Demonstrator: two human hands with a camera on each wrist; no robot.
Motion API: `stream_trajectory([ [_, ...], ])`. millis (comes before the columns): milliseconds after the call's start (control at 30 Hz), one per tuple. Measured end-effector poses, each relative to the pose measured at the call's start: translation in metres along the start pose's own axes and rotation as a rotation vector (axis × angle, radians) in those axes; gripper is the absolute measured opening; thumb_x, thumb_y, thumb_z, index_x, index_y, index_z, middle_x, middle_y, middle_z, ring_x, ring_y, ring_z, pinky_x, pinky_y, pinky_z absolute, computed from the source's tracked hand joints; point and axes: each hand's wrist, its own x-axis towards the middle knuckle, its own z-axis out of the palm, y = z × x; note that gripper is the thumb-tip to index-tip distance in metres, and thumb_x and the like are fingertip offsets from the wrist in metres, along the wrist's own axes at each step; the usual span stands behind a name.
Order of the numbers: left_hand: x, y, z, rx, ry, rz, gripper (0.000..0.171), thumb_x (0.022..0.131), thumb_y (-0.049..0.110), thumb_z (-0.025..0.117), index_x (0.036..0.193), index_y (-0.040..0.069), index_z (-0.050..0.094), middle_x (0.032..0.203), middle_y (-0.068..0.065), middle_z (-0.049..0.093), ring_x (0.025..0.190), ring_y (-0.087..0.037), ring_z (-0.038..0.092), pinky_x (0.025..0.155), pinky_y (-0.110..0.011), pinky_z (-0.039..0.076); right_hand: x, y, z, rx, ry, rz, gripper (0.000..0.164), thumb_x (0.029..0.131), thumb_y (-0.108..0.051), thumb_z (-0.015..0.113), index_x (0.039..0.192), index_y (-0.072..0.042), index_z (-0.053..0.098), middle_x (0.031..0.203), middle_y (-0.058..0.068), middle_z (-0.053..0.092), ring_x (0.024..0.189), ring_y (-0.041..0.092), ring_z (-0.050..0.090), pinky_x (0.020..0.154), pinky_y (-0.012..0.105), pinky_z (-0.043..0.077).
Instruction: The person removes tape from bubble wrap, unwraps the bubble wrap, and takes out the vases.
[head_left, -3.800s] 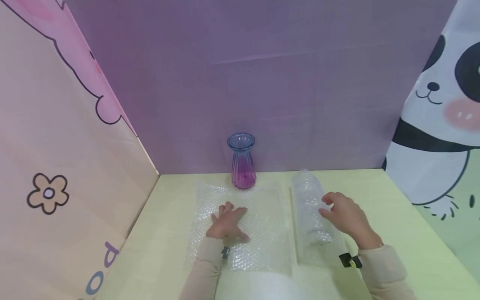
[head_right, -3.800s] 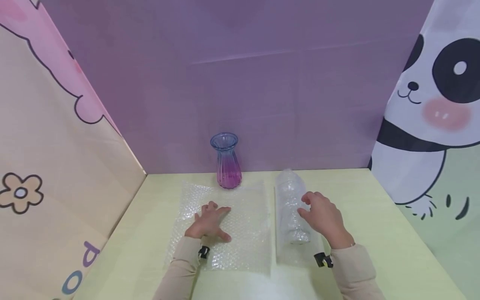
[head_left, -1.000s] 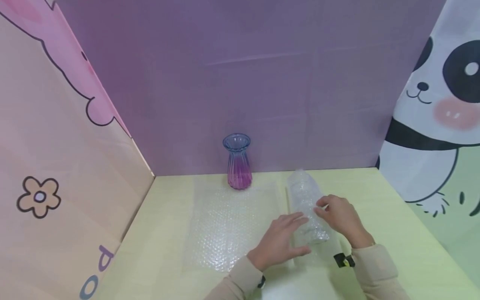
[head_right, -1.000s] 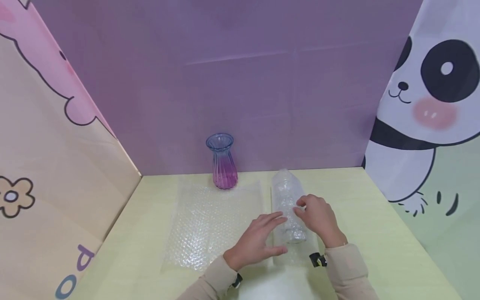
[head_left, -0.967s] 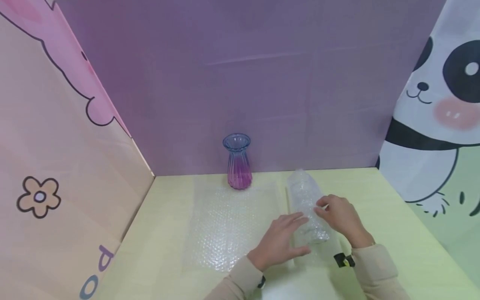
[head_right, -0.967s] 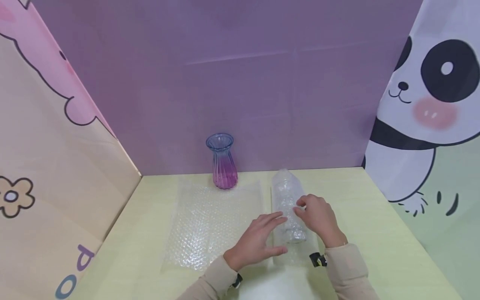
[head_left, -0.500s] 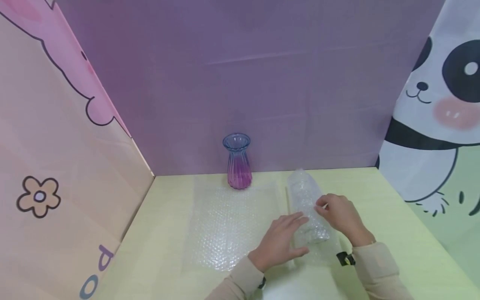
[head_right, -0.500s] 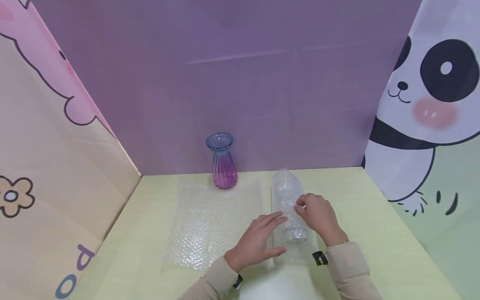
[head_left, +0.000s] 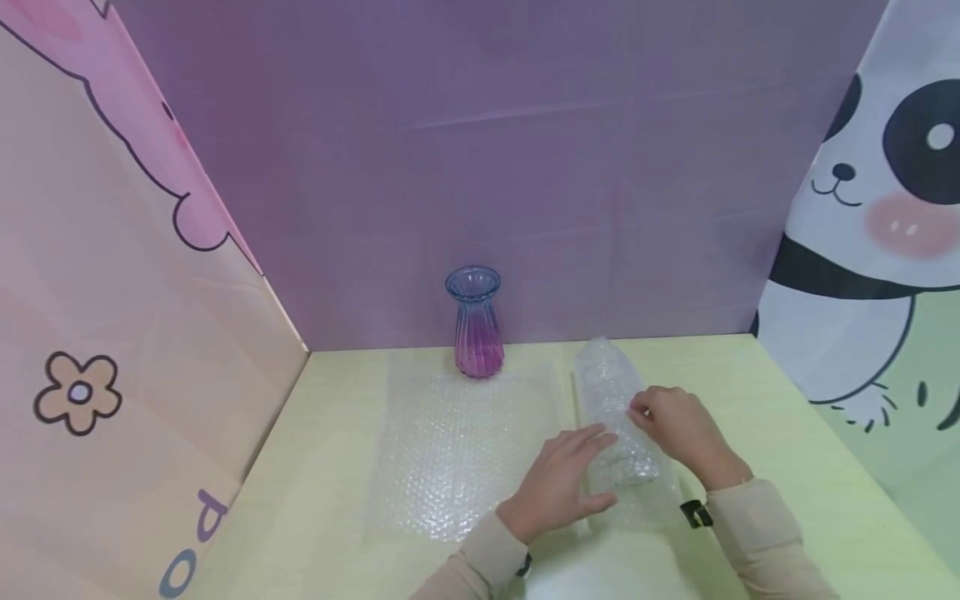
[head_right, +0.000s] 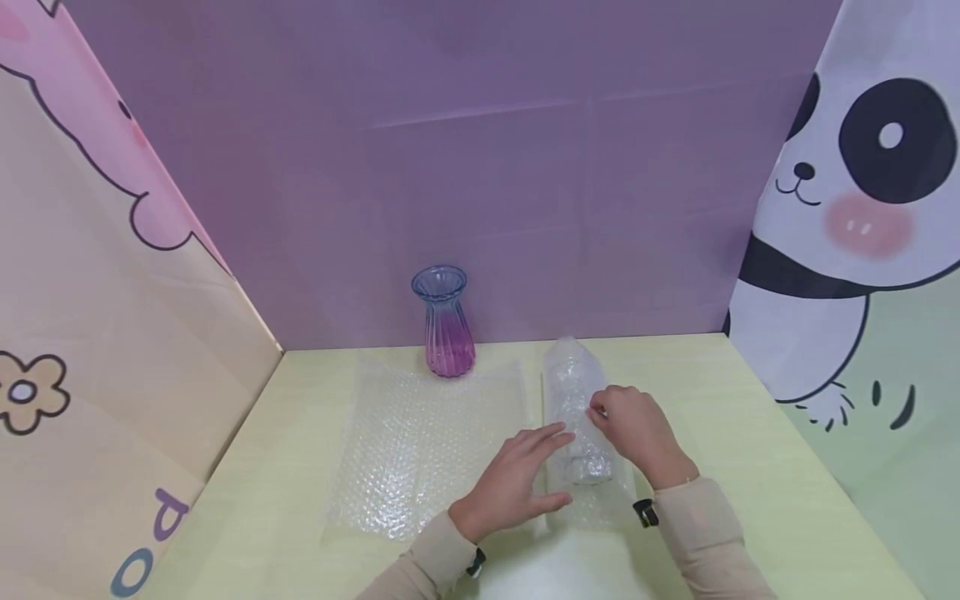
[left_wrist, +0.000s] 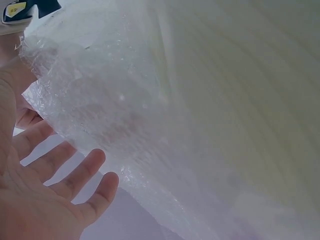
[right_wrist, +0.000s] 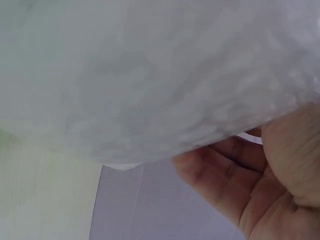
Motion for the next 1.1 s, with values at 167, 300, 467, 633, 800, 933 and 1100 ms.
stream_trajectory([
  [167,0.000,0.000,0.000,-0.010,0.004,0.001,0.083,0.086,0.054,0.076,0.155,0.024,0.042,0.161,0.001,0.045,0.139,-0.017,0.052,0.113,-0.036,0.047,0.000,0.006,0.004,-0.013,0.030,-0.036,0.005,0.090,-0.007,0.073,0.089,-0.006,0.077,0.079,0.006,0.074,0.071,0.025,0.070,0.069,0.046,0.061],
  [300,0.000,0.000,0.000,-0.004,0.004,0.000,0.083,0.086,0.055,0.076,0.155,0.025,0.041,0.161,0.002,0.045,0.139,-0.017,0.052,0.113,-0.035,0.047,-0.001,0.010,0.006,-0.017,0.047,-0.060,0.006,0.090,-0.006,0.072,0.088,-0.007,0.077,0.079,0.005,0.074,0.071,0.026,0.070,0.070,0.046,0.061],
  [467,0.000,0.000,0.000,0.002,0.002,0.001,0.082,0.086,0.054,0.076,0.155,0.025,0.041,0.160,0.002,0.045,0.138,-0.017,0.052,0.112,-0.035,0.048,-0.002,0.013,0.005,-0.011,0.033,-0.080,0.006,0.091,-0.006,0.071,0.091,-0.005,0.077,0.081,0.006,0.075,0.074,0.027,0.072,0.072,0.047,0.062],
  [633,0.000,0.000,0.001,0.006,0.006,0.003,0.083,0.086,0.054,0.076,0.155,0.025,0.041,0.160,0.002,0.045,0.136,-0.017,0.054,0.110,-0.034,0.048,-0.003,0.010,0.001,-0.021,0.004,-0.093,0.008,0.091,-0.005,0.071,0.095,-0.004,0.078,0.086,0.009,0.077,0.078,0.030,0.074,0.075,0.048,0.062],
  [800,0.000,-0.001,0.001,0.008,0.009,0.004,0.083,0.085,0.054,0.076,0.155,0.025,0.041,0.160,0.002,0.045,0.136,-0.016,0.054,0.110,-0.033,0.049,-0.004,0.008,0.001,-0.042,0.020,-0.094,0.007,0.090,-0.005,0.072,0.095,-0.003,0.077,0.086,0.010,0.077,0.077,0.030,0.074,0.072,0.047,0.062],
  [933,0.000,-0.001,0.001,0.001,0.003,0.002,0.083,0.086,0.054,0.076,0.155,0.025,0.041,0.161,0.002,0.044,0.136,-0.017,0.054,0.110,-0.034,0.048,-0.005,0.009,0.004,-0.055,0.044,-0.089,0.005,0.090,-0.005,0.072,0.093,-0.005,0.076,0.083,0.008,0.076,0.072,0.028,0.072,0.068,0.045,0.062],
  [1100,0.000,0.000,0.002,-0.002,-0.004,-0.003,0.083,0.086,0.054,0.076,0.156,0.025,0.040,0.161,0.002,0.044,0.137,-0.017,0.053,0.111,-0.034,0.048,-0.005,0.011,0.006,-0.045,0.063,-0.074,0.006,0.089,-0.004,0.072,0.093,-0.004,0.076,0.083,0.009,0.076,0.071,0.029,0.072,0.069,0.045,0.062],
])
